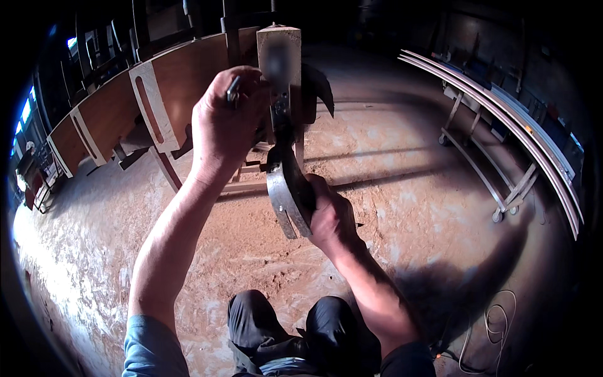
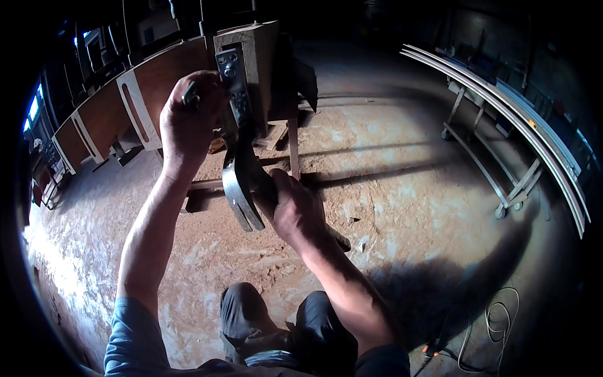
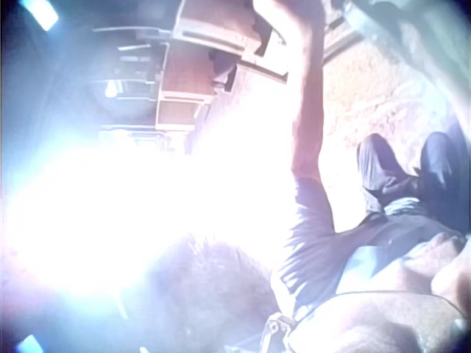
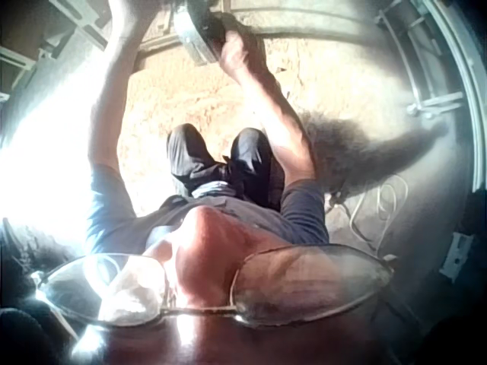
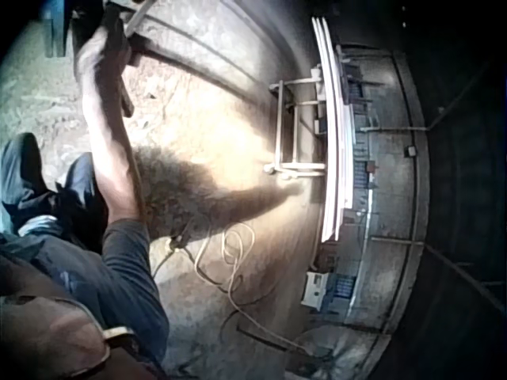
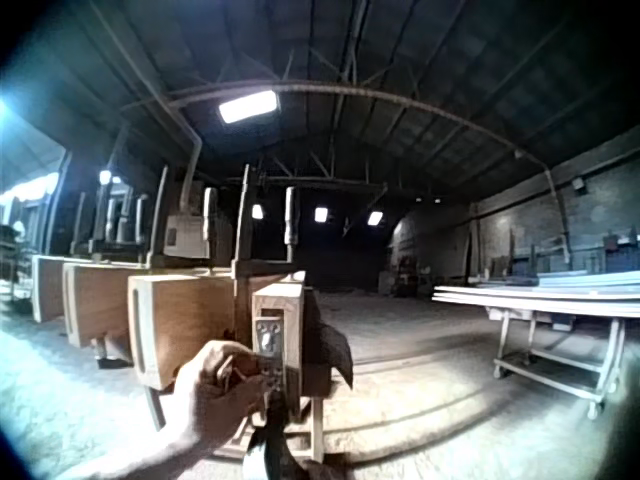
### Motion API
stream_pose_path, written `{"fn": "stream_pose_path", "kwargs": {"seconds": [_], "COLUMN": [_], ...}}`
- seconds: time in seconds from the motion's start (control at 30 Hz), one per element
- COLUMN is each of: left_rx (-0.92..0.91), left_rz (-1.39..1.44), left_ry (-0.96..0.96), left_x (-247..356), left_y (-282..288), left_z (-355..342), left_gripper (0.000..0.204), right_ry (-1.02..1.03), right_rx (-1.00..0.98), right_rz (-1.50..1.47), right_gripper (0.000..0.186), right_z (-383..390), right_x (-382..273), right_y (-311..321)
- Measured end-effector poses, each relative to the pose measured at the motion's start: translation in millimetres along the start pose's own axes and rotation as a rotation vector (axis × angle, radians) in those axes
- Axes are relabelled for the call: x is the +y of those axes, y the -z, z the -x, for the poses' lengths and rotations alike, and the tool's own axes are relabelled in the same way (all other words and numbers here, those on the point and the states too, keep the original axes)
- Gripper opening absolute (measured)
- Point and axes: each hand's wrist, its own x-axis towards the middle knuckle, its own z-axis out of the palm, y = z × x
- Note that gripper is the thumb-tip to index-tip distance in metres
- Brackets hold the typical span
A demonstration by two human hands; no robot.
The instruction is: The person attaches metal plates to wooden beams using a hammer, then uses a power router on the wood, and uses a chisel with a hammer to clear a cutout area.
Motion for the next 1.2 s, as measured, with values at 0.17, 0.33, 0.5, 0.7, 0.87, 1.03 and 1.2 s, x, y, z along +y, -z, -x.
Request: {"fn": "stream_pose_path", "kwargs": {"seconds": [0.17,0.33,0.5,0.7,0.87,1.03,1.2], "left_rx": [-0.059,-0.127,-0.184,-0.155,-0.150,-0.217,-0.204], "left_rz": [-0.009,0.036,0.008,0.188,-0.083,0.197,0.034], "left_ry": [0.066,0.146,0.180,0.284,0.201,0.224,0.095], "left_x": [-18,-30,-30,-25,-23,-23,-32], "left_y": [-8,-9,-8,-14,-8,-2,-2], "left_z": [22,14,16,22,20,16,20], "left_gripper": [0.026,0.036,0.043,0.049,0.053,0.048,0.050], "right_ry": [0.096,0.151,0.048,-0.108,0.095,0.153,0.131], "right_rx": [0.054,0.191,0.067,0.068,0.024,-0.013,0.071], "right_rz": [0.003,-0.096,-0.199,-0.441,-0.194,-0.077,-0.002], "right_gripper": [0.028,0.027,0.027,0.024,0.019,0.030,0.030], "right_z": [-1,3,11,18,-8,-35,-48], "right_x": [4,22,43,18,-4,-23,-26], "right_y": [-1,-16,-26,5,32,25,18]}}
